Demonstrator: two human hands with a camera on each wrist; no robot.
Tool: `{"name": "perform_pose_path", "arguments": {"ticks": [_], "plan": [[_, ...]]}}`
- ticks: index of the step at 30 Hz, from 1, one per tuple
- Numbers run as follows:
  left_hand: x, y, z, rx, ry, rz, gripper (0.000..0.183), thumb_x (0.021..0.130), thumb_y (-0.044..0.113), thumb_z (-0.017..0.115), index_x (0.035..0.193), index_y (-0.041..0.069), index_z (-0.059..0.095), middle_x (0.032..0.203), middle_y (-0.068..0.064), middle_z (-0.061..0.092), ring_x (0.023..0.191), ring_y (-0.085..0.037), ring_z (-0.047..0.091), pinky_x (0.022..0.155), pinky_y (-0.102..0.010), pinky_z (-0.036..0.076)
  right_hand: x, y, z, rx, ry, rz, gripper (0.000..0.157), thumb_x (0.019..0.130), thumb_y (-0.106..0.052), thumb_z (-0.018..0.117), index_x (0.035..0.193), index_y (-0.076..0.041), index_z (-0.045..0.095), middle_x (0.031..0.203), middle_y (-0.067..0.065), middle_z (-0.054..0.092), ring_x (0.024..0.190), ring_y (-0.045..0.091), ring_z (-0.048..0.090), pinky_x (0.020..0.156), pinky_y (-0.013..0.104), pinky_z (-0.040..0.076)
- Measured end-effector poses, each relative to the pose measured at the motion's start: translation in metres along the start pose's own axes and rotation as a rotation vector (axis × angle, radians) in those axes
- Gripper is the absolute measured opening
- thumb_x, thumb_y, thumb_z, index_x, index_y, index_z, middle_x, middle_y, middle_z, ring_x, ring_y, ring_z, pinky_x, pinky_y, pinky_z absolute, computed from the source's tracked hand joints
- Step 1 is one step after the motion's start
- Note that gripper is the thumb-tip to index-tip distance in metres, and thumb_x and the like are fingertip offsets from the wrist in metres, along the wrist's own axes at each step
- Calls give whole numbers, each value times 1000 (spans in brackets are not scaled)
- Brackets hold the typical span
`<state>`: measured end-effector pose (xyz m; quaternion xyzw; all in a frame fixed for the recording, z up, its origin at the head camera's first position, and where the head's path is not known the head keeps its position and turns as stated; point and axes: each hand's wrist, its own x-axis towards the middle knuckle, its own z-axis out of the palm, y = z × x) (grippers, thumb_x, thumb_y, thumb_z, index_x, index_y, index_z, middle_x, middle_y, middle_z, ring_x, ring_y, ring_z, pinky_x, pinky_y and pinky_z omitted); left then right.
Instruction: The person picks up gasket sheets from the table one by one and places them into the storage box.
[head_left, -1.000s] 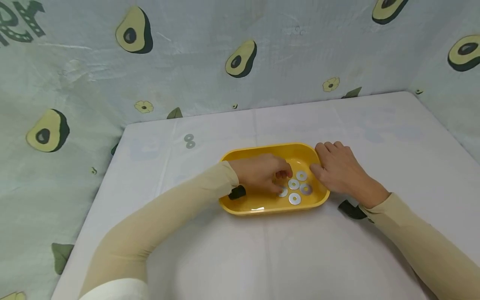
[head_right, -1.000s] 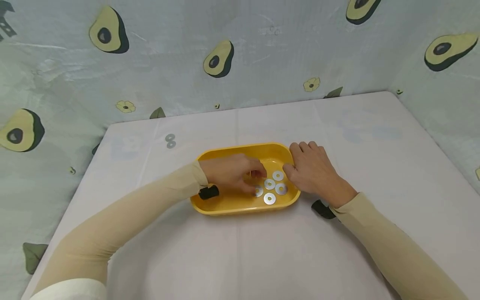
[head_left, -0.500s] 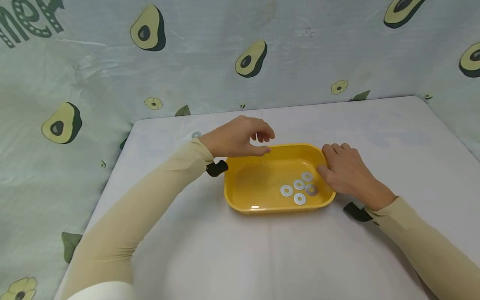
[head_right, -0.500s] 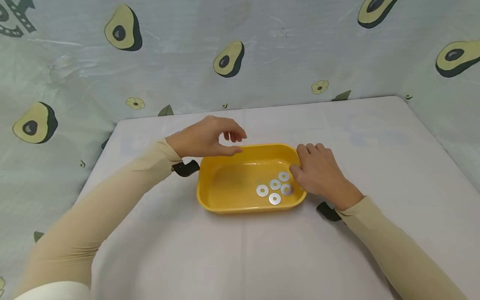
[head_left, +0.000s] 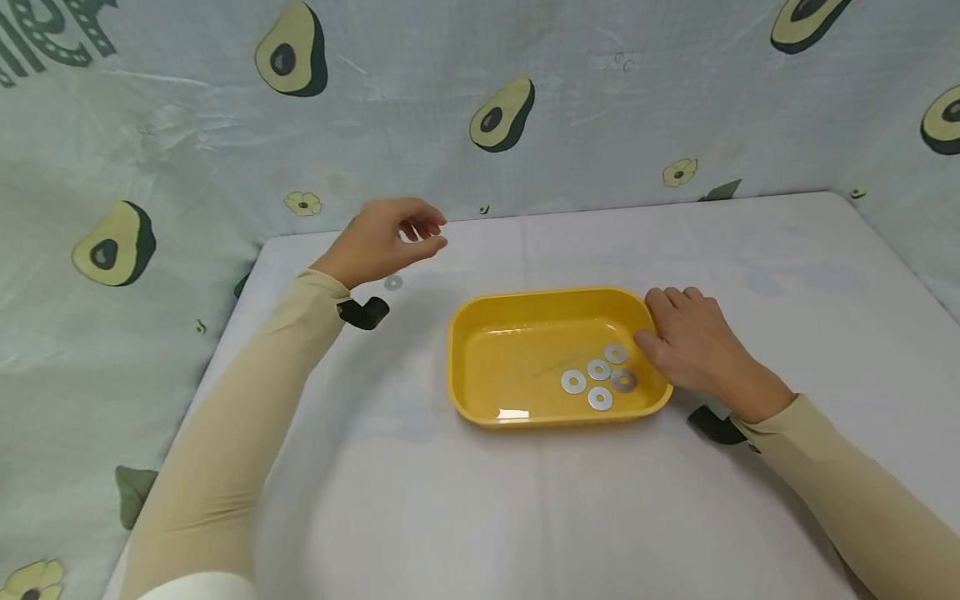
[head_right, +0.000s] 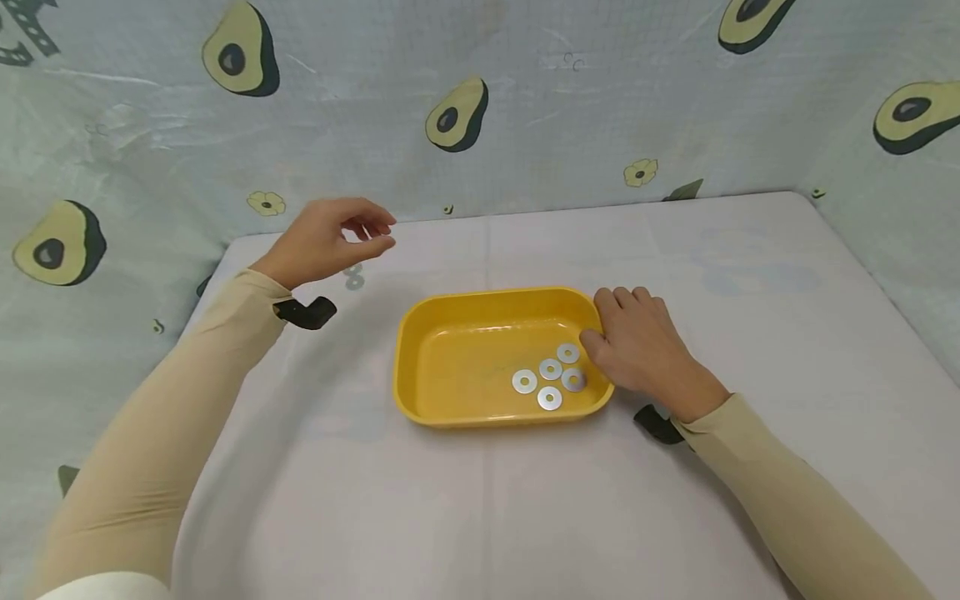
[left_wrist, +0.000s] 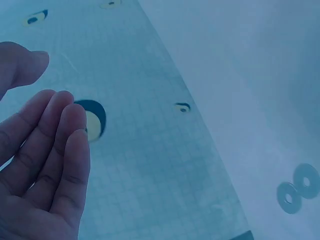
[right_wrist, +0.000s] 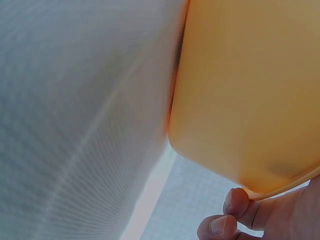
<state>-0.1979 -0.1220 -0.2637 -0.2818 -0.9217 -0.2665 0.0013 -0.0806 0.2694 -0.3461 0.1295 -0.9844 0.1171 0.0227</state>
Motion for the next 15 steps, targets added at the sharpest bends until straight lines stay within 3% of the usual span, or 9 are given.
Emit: {"name": "perform_pose_path", "arguments": {"ticks": [9, 15], "plan": [[-12, -61, 18, -66, -11, -236, 35, 97, 25, 70, 125, 5, 68, 115, -14, 71, 106, -27, 64, 98, -42, 52, 1, 2, 2, 5, 18, -11, 17, 95, -19, 43, 91, -5, 52, 77, 8, 47, 78, 29, 43, 68, 35, 29], [-16, -88, 33, -81, -22, -317, 38, 94, 19, 72, 128, 3, 67, 118, -17, 70, 108, -30, 65, 98, -44, 52, 1, 2, 2, 2, 22, -16, 15, 94, -18, 44, 89, -6, 51, 75, 7, 46, 77, 28, 43, 67, 34, 28]]}}
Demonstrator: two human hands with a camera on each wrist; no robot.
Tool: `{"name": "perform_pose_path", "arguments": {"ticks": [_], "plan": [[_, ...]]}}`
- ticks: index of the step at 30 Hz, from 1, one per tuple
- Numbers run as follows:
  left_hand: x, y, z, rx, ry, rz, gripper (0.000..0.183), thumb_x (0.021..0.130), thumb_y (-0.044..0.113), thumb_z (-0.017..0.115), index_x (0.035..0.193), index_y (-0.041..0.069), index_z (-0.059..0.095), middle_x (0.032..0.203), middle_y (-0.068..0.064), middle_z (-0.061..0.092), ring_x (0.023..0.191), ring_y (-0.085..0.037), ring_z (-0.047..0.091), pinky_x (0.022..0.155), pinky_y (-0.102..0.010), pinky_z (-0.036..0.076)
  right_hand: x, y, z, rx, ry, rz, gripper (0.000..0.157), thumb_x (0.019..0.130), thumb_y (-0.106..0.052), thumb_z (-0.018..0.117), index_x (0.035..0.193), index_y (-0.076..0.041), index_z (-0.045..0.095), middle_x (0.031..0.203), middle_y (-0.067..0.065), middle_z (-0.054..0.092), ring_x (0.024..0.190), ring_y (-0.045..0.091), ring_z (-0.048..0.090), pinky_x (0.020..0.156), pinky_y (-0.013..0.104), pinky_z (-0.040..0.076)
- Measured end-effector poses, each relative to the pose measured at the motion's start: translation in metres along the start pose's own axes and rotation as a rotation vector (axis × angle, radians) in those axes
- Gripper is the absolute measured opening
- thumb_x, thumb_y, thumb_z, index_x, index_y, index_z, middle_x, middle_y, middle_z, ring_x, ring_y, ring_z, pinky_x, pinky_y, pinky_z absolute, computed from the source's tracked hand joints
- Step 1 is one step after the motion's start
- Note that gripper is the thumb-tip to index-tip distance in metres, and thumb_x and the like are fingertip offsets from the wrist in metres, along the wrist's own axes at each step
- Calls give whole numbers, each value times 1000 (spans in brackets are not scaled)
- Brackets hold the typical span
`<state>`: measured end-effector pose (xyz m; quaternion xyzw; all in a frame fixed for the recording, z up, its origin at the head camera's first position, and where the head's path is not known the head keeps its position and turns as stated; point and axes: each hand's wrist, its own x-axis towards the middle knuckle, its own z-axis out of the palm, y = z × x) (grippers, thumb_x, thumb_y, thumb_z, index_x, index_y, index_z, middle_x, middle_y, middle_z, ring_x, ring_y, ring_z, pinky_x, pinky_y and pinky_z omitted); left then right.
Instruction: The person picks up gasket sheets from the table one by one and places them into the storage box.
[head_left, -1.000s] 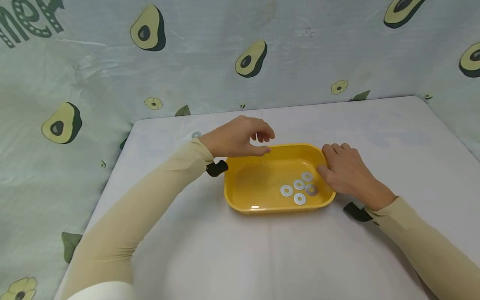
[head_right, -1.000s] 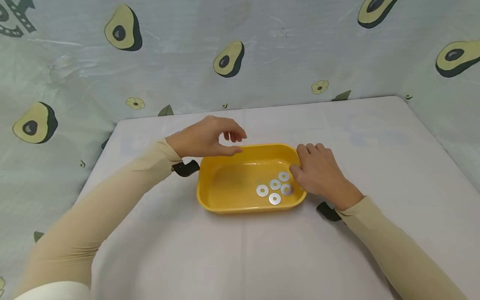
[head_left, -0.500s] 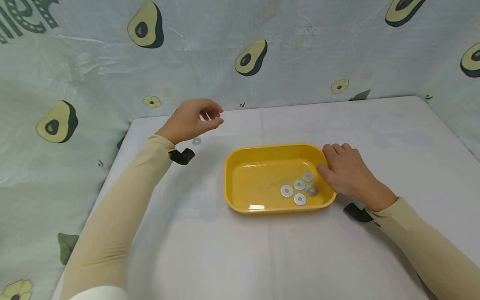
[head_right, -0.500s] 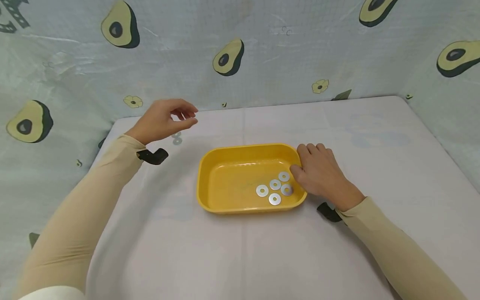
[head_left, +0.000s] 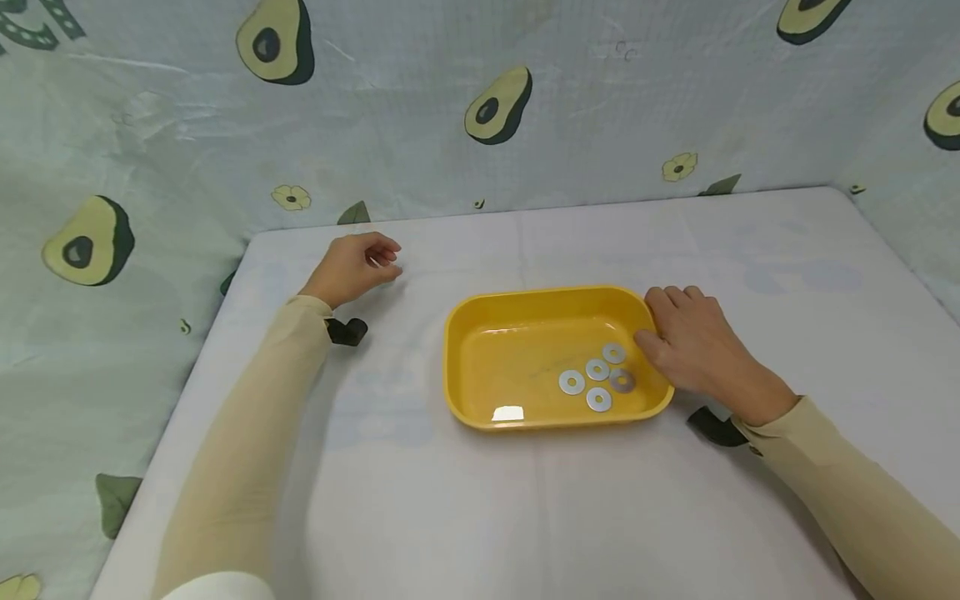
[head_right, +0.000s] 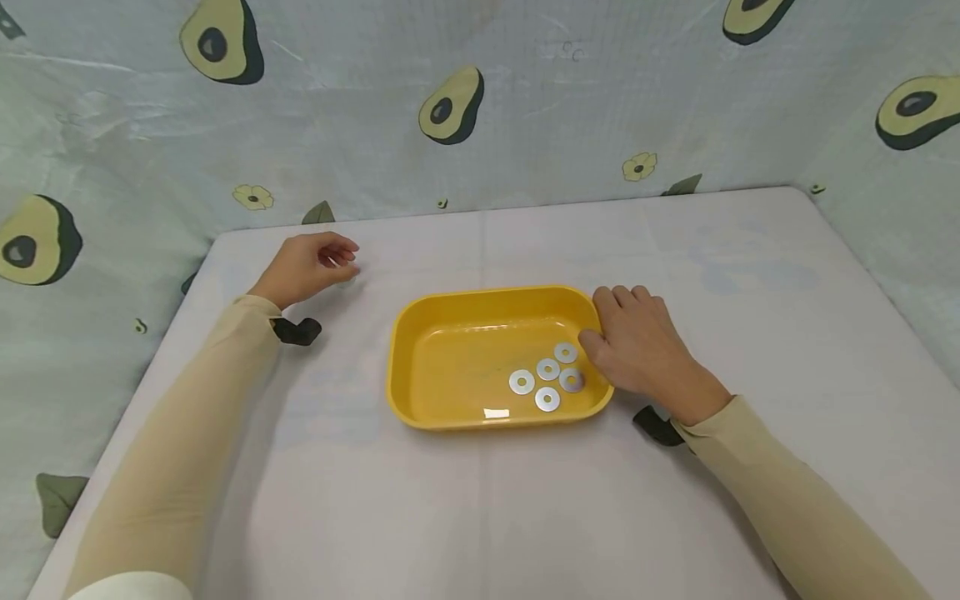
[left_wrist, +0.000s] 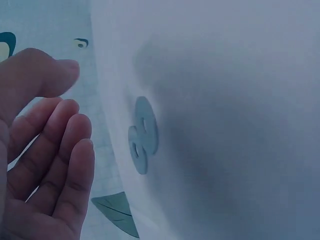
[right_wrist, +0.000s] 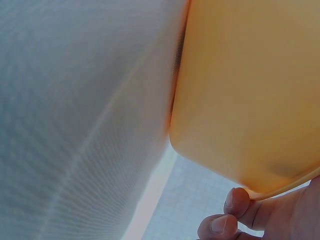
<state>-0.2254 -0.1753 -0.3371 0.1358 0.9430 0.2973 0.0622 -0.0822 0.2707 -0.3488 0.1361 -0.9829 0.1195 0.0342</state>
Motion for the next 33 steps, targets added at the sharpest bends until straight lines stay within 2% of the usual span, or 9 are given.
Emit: {"name": "perform_pose_path", "arguments": {"ticks": [5, 12, 23, 28, 33], "plan": [[1, -11, 3, -11, -12, -42, 39, 92, 16, 75, 128, 4, 68, 120, -18, 70, 109, -30, 65, 101, -44, 51, -1, 0, 0, 1, 12, -8, 14, 93, -17, 44, 86, -6, 50, 74, 7, 44, 76, 27, 42, 66, 33, 28], [0, -21, 11, 8, -29, -69, 35, 95, 18, 70, 127, 3, 68, 121, -18, 71, 109, -30, 66, 102, -44, 53, 0, 0, 0, 7, 12, -14, 13, 92, -17, 44, 86, -7, 49, 73, 6, 44, 75, 27, 42, 65, 33, 28], [-2, -22, 10, 23, -26, -71, 38, 97, 23, 72, 129, 3, 68, 121, -18, 71, 108, -30, 65, 101, -45, 51, -1, 0, -2, 8, -11, 2, 15, 94, -19, 44, 90, -6, 50, 76, 7, 45, 78, 29, 42, 68, 35, 28], [-4, -22, 10, 32, -28, -92, 39, 95, 26, 75, 127, 4, 69, 117, -17, 71, 105, -29, 63, 98, -42, 49, -1, 0, -2, 11, -5, -1, 15, 94, -18, 44, 89, -6, 51, 75, 7, 45, 77, 28, 42, 68, 34, 28], [-5, -21, 9, 59, -38, -118, 44, 95, 28, 75, 131, 4, 67, 119, -17, 70, 107, -29, 61, 100, -44, 49, -1, -1, -2, 16, 1, -8, 15, 94, -18, 45, 87, -6, 50, 74, 7, 44, 75, 28, 41, 67, 34, 27]]}}
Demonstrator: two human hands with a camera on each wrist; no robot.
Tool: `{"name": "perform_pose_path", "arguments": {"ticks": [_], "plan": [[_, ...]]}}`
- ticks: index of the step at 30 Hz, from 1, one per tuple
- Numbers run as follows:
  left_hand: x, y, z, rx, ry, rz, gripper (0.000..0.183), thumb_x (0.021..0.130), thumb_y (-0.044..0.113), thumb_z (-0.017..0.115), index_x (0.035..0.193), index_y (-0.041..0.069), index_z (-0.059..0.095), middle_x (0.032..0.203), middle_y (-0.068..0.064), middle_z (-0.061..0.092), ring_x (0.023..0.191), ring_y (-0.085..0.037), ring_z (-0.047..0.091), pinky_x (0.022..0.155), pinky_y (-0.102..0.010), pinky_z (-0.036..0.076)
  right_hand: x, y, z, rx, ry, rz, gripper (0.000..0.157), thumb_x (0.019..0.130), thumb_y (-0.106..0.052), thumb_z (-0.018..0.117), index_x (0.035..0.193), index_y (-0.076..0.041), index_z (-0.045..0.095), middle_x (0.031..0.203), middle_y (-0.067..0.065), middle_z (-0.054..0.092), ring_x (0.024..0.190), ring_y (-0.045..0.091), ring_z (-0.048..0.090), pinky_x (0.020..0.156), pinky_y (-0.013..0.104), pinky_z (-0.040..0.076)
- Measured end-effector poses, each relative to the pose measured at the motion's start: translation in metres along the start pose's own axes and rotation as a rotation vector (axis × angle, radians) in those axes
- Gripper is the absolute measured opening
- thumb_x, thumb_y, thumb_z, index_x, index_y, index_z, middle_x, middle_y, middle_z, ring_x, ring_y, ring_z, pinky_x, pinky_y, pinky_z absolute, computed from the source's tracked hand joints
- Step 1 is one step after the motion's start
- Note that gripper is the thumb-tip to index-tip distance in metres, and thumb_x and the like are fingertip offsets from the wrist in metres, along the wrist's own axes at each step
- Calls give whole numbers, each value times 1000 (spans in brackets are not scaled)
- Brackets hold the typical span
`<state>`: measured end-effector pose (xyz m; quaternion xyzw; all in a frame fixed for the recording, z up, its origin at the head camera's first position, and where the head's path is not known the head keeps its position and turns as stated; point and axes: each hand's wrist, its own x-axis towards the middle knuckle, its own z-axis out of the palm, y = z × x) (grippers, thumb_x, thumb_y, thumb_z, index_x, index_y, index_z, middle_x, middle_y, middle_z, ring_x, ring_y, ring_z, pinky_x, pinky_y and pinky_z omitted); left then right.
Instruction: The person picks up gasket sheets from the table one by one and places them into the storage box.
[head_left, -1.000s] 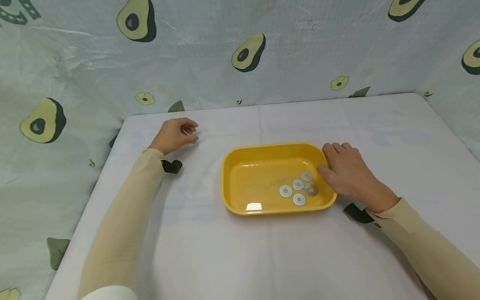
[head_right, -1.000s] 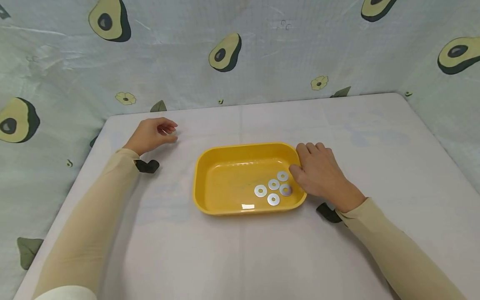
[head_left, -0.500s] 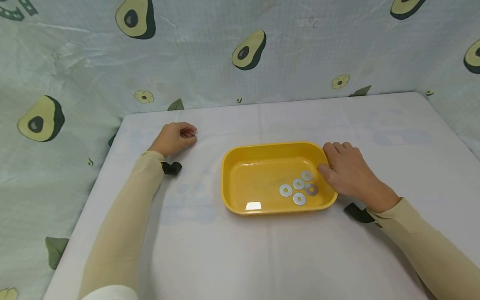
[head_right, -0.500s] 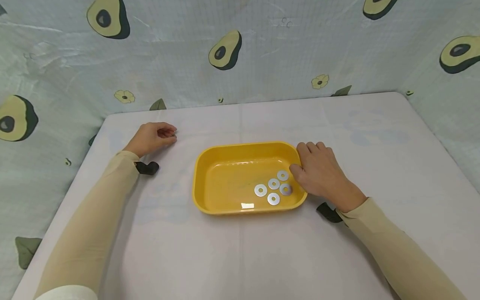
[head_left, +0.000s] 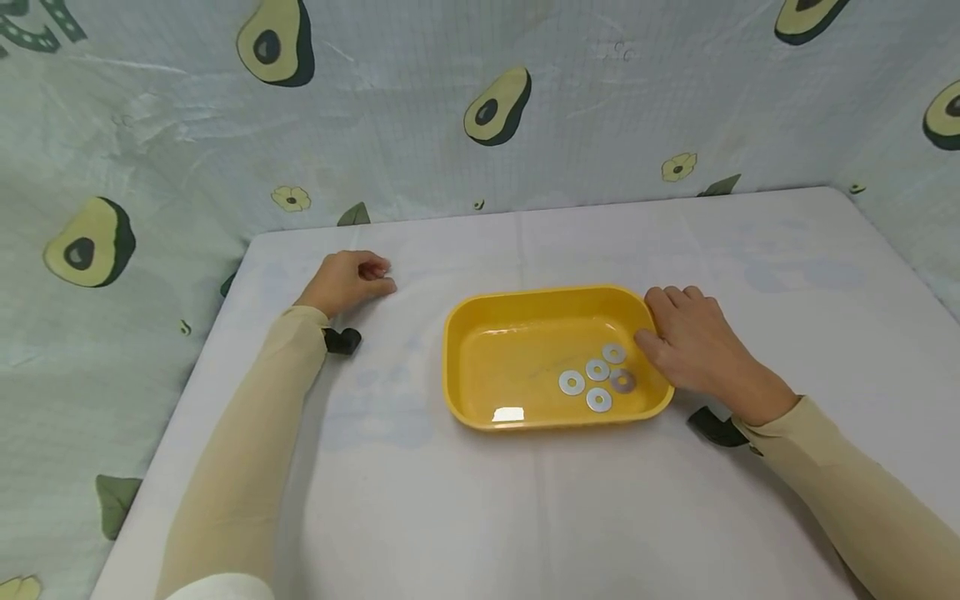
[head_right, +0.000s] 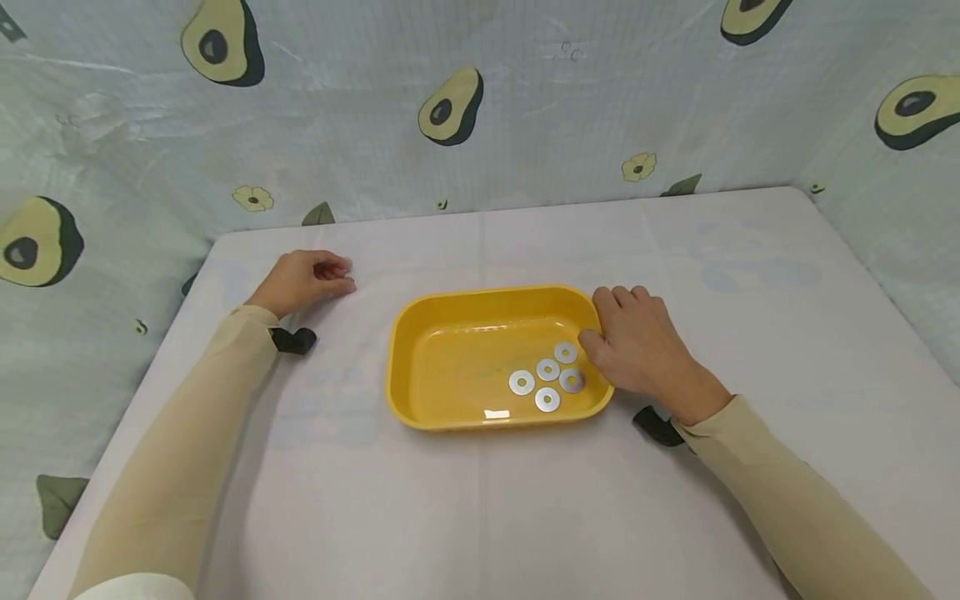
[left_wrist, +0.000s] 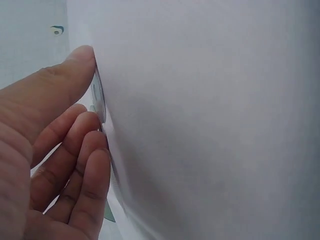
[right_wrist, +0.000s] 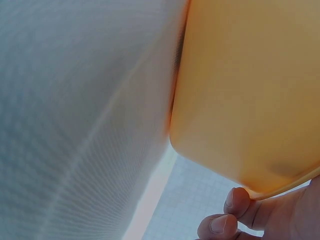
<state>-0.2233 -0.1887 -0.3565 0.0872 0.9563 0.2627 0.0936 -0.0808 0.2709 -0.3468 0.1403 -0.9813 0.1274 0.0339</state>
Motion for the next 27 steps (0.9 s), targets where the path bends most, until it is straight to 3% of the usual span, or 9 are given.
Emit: {"name": "perform_pose_path", "arguments": {"ticks": [7, 18, 27], "plan": [[-2, -1, -3, 24, -19, -22, 47, 94, 31, 77, 131, 4, 68, 118, -16, 70, 107, -28, 62, 102, -45, 50, 0, 0, 1, 0, -5, 7, 15, 95, -19, 44, 87, -7, 50, 75, 7, 44, 76, 28, 41, 67, 34, 27], [-2, 1, -3, 16, -68, 7, 41, 95, 25, 74, 130, 6, 68, 125, -17, 69, 116, -30, 62, 105, -46, 50, -1, 0, 0, 1, -6, 4, 15, 96, -18, 45, 87, -7, 49, 74, 7, 44, 75, 27, 41, 67, 34, 27], [-4, 6, -3, 27, -65, -11, 38, 93, 22, 75, 127, 7, 70, 116, -15, 67, 106, -28, 60, 95, -41, 49, -1, 0, 1, -6, 7, -9, 14, 95, -18, 45, 86, -7, 49, 73, 6, 43, 73, 26, 40, 65, 33, 27]]}}
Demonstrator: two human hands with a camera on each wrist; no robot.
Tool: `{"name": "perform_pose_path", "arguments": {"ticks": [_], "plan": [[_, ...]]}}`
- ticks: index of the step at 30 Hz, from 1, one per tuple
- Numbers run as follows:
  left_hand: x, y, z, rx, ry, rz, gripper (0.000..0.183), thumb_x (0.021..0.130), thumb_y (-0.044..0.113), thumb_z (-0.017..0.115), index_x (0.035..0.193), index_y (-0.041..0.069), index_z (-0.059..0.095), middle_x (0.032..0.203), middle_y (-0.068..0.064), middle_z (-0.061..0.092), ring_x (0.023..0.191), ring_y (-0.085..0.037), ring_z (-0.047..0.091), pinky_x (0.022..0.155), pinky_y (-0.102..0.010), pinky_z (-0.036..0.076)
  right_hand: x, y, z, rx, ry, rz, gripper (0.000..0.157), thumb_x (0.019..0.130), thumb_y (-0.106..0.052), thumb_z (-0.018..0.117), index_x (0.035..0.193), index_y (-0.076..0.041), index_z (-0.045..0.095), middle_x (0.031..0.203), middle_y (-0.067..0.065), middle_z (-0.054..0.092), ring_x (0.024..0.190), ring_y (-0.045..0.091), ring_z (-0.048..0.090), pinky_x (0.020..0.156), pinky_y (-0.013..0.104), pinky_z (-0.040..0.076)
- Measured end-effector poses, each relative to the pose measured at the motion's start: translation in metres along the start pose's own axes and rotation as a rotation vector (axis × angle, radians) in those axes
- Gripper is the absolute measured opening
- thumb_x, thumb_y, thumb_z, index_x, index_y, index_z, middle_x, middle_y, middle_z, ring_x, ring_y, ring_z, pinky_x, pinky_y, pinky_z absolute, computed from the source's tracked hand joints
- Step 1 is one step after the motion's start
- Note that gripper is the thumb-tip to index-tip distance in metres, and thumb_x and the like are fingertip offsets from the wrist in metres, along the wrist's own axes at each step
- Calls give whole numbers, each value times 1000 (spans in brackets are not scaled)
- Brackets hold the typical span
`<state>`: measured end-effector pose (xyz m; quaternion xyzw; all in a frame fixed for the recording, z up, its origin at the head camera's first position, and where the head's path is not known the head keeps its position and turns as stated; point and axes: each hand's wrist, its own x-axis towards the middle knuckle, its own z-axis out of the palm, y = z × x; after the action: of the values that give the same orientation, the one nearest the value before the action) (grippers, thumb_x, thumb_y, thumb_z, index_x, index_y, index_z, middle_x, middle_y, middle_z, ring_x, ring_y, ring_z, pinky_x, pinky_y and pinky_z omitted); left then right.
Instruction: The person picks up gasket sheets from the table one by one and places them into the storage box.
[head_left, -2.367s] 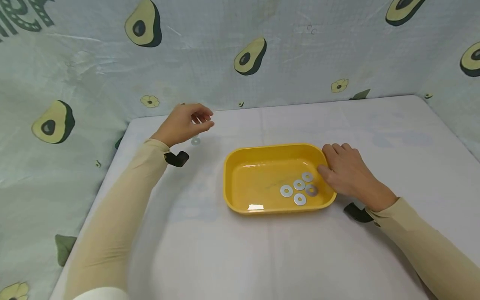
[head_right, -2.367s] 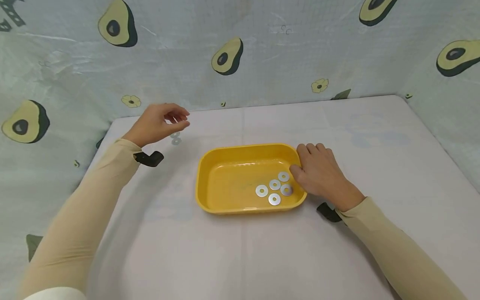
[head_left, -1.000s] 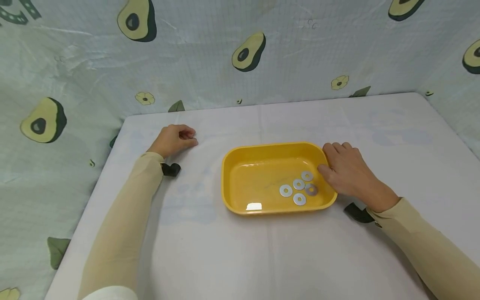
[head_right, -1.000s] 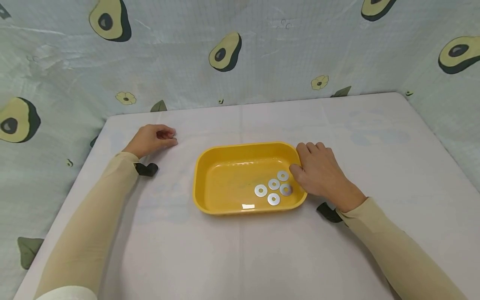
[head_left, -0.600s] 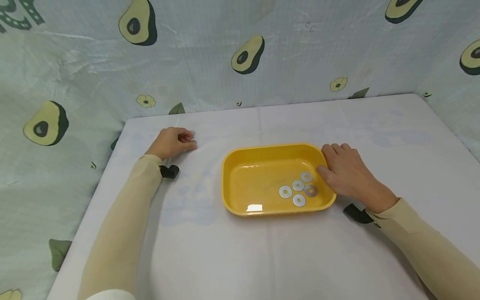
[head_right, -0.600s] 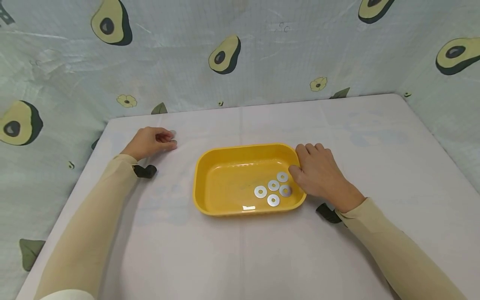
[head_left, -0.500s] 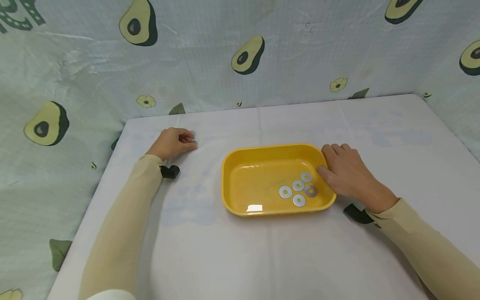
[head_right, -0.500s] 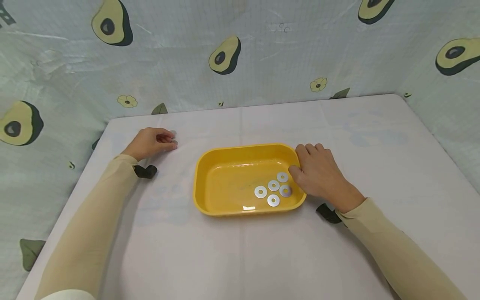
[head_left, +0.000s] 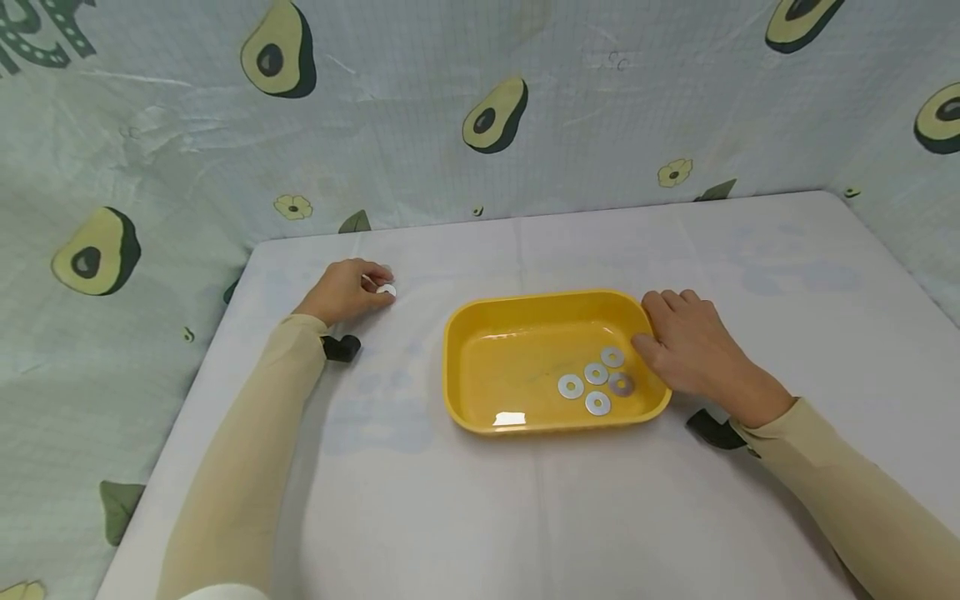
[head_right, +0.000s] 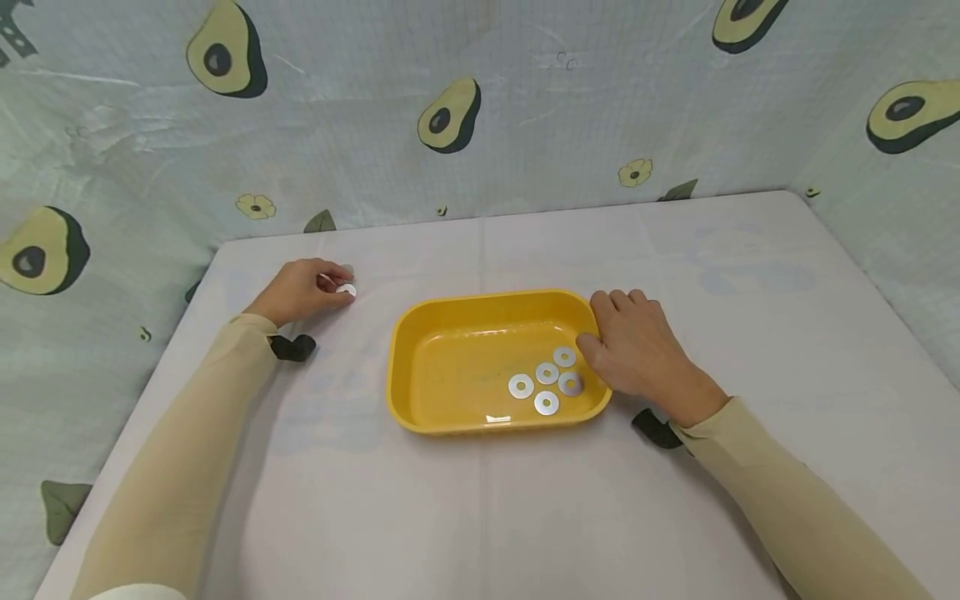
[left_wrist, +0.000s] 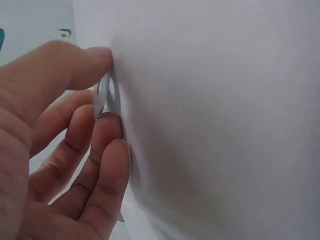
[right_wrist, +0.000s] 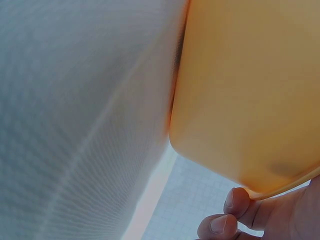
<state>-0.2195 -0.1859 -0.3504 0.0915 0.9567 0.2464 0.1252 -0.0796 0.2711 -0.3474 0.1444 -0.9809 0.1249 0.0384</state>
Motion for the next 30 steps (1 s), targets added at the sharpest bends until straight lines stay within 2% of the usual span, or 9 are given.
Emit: {"name": "perform_pose_path", "arguments": {"ticks": [4, 11, 18, 30], "plan": [[-1, 1, -2, 22, -22, -16, 41, 93, 24, 76, 130, 8, 69, 114, -14, 66, 104, -27, 59, 94, -41, 49, 0, 0, 0, 0, 11, -8, 14, 94, -17, 45, 86, -7, 49, 73, 6, 42, 72, 25, 39, 64, 32, 26], [-3, 0, -5, 33, -49, -7, 47, 93, 25, 76, 136, 8, 66, 120, -17, 67, 109, -28, 60, 101, -46, 50, -1, 1, 0, -1, 19, -12, 14, 94, -17, 46, 87, -6, 50, 73, 6, 43, 72, 25, 40, 64, 32, 27], [-3, -1, -3, 77, -2, 43, 45, 93, 24, 76, 132, 3, 68, 112, -15, 70, 102, -26, 61, 100, -45, 52, -1, 0, 0, -1, 9, -2, 14, 94, -17, 45, 89, -6, 51, 74, 7, 45, 73, 26, 41, 65, 32, 27], [-4, 5, -2, 139, 42, 98, 42, 93, 23, 73, 129, 1, 71, 114, -16, 76, 104, -28, 69, 100, -47, 55, -1, 0, 0, -8, 2, 2, 16, 95, -18, 44, 92, -4, 53, 76, 8, 48, 75, 27, 42, 66, 33, 29]]}}
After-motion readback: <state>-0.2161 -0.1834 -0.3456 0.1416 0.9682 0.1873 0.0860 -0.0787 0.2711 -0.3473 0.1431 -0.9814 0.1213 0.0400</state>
